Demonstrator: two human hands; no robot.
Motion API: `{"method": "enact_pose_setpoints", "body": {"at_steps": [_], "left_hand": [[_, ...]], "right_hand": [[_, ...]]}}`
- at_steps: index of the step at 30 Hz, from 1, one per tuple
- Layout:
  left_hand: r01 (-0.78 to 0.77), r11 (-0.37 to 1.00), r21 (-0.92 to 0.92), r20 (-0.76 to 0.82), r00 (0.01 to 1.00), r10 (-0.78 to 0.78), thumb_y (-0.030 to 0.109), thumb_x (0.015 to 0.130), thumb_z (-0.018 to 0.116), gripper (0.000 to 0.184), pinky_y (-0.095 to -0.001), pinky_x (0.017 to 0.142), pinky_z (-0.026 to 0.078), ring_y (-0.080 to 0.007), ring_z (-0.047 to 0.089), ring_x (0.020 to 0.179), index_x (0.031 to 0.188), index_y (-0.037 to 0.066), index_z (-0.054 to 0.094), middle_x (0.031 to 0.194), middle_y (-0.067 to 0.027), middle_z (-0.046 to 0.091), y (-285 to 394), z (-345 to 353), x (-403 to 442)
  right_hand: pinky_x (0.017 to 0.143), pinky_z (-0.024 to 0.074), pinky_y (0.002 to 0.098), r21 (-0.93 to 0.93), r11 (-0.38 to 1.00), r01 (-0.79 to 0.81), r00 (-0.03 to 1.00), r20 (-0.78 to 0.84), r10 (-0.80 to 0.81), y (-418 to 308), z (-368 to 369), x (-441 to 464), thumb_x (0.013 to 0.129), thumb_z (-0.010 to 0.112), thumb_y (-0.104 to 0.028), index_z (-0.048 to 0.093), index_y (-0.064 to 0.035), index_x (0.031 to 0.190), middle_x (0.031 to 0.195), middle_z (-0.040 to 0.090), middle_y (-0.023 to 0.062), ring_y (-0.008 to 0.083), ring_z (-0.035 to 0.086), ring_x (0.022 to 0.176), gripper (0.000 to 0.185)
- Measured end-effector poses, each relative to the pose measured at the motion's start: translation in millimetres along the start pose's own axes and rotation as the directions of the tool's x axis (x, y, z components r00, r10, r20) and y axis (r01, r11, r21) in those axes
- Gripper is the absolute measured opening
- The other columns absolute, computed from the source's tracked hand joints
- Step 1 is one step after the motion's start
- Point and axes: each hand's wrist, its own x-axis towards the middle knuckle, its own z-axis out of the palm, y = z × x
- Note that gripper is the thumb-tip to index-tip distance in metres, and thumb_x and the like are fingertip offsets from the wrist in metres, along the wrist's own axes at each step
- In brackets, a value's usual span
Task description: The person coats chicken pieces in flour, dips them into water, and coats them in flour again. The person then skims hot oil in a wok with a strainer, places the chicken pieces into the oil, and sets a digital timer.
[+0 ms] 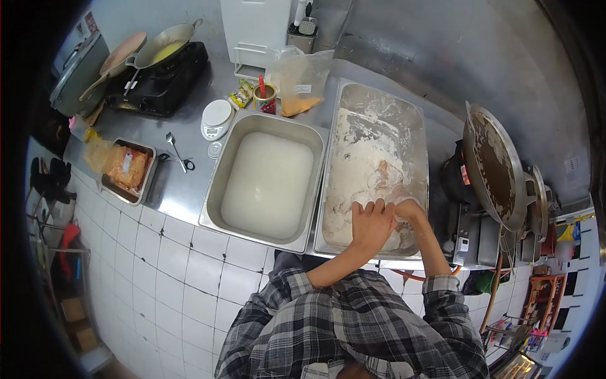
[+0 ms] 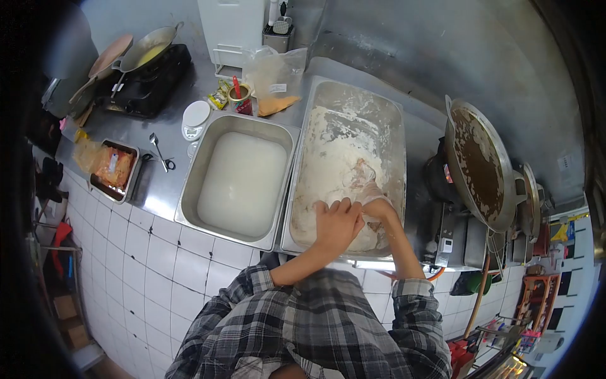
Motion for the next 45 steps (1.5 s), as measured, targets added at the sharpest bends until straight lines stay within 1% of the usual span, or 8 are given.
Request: {"method": "enact_pose_setpoints", "body": {"at_steps": [7,16,24,28,33,39,43,45], "left_hand": [[-0.076,0.997,-0.017,0.024,0.997,0.076,0.019,0.062,0.069,0.021,-0.0382,0.068,0.035,-0.0174,0.056,0.067,0.078,0.011,0.059,0.072,-0.0021,0.052,14.9,11.2,-8.9],[0.043,0.999,-0.012,0.101,0.994,-0.042,0.02,0.075,0.064,0.014,-0.0388,0.067,0.034,-0.0188,0.056,0.069,0.085,0.012,0.058,0.075,-0.0028,0.053,-10.3,9.3,1.6],[0.281,0.946,0.163,-0.079,0.959,-0.271,0.011,0.078,0.061,0.029,-0.0498,0.097,0.026,-0.0258,0.047,0.11,0.106,0.014,0.059,0.114,-0.0017,0.055,-54.8,-53.4,-23.3],[0.345,0.91,0.227,-0.062,0.938,-0.34,0.006,0.08,0.057,0.037,-0.0517,0.104,0.017,-0.025,0.042,0.121,0.116,0.015,0.057,0.124,-0.0007,0.052,-63.7,-51.5,-43.7],[0.304,0.912,0.275,-0.073,0.953,-0.296,0.004,0.081,0.055,0.036,-0.0524,0.105,0.016,-0.0243,0.041,0.123,0.115,0.015,0.057,0.124,0.0004,0.053,-63.7,-50.7,-42.2],[0.293,0.922,0.254,-0.067,0.956,-0.285,0.006,0.083,0.055,0.032,-0.0522,0.106,0.015,-0.0242,0.041,0.123,0.114,0.015,0.057,0.123,0.0012,0.054,-63.5,-50.3,-42.0],[0.289,0.923,0.255,-0.077,0.957,-0.278,0.008,0.085,0.055,0.029,-0.052,0.106,0.014,-0.0243,0.041,0.123,0.113,0.014,0.058,0.122,0.0011,0.055,-62.0,-50.0,-41.2],[0.287,0.924,0.252,-0.073,0.958,-0.278,0.01,0.086,0.055,0.028,-0.0521,0.106,0.014,-0.0243,0.041,0.123,0.113,0.014,0.058,0.122,0.0013,0.055,-61.6,-51.1,-41.6]], "right_hand": [[0.067,0.0446,0.0286,-0.094,0.994,0.054,0.992,-0.111,-0.064,12.8,16.8,26.5,0.079,0.055,-0.018,0.058,-0.0044,0.092,0.088,0.057,0.0076,0.0181,0.055,0.078,0.019],[0.068,0.0445,0.0294,-0.543,0.822,0.171,0.953,-0.121,-0.278,17.5,18.8,92.3,0.076,0.057,-0.016,0.059,-0.0036,0.09,0.088,0.059,0.0088,0.0194,0.055,0.079,0.019],[0.068,0.0443,0.03,-0.973,-0.02,0.231,0.893,0.22,-0.393,42.9,30.5,179.9,0.074,0.058,-0.015,0.06,-0.003,0.088,0.088,0.06,0.0099,0.0205,0.056,0.08,0.019],[0.068,0.0443,0.0304,-0.745,-0.631,0.217,0.8,0.506,-0.322,89.9,49.9,161.3,0.072,0.059,-0.014,0.061,-0.0027,0.087,0.087,0.06,0.0104,0.0211,0.057,0.08,0.019],[0.065,0.045,0.0323,-0.405,-0.906,0.123,0.534,0.796,-0.283,136.7,44.3,133.5,0.073,0.056,-0.013,0.059,-0.0015,0.086,0.08,0.058,0.0097,0.0208,0.057,0.077,0.017],[0.066,0.0452,0.0303,-0.669,-0.558,0.491,0.674,0.697,-0.244,75.9,75.3,81.1,0.082,0.051,-0.013,0.054,-0.0013,0.098,0.085,0.053,0.0056,0.0162,0.053,0.076,0.02],[0.08,0.0459,0.0289,-0.745,0.444,0.498,0.829,0.559,0.008,88.7,76.2,94.3,0.089,0.05,-0.015,0.05,-0.0022,0.115,0.105,0.055,0.0097,0.0198,0.054,0.097,0.029],[0.088,0.0451,0.0302,-0.684,0.637,0.355,0.824,0.551,0.132,86.6,67.8,105.5,0.09,0.053,-0.018,0.047,-0.0028,0.123,0.115,0.054,0.0122,0.0219,0.052,0.108,0.037]]}}
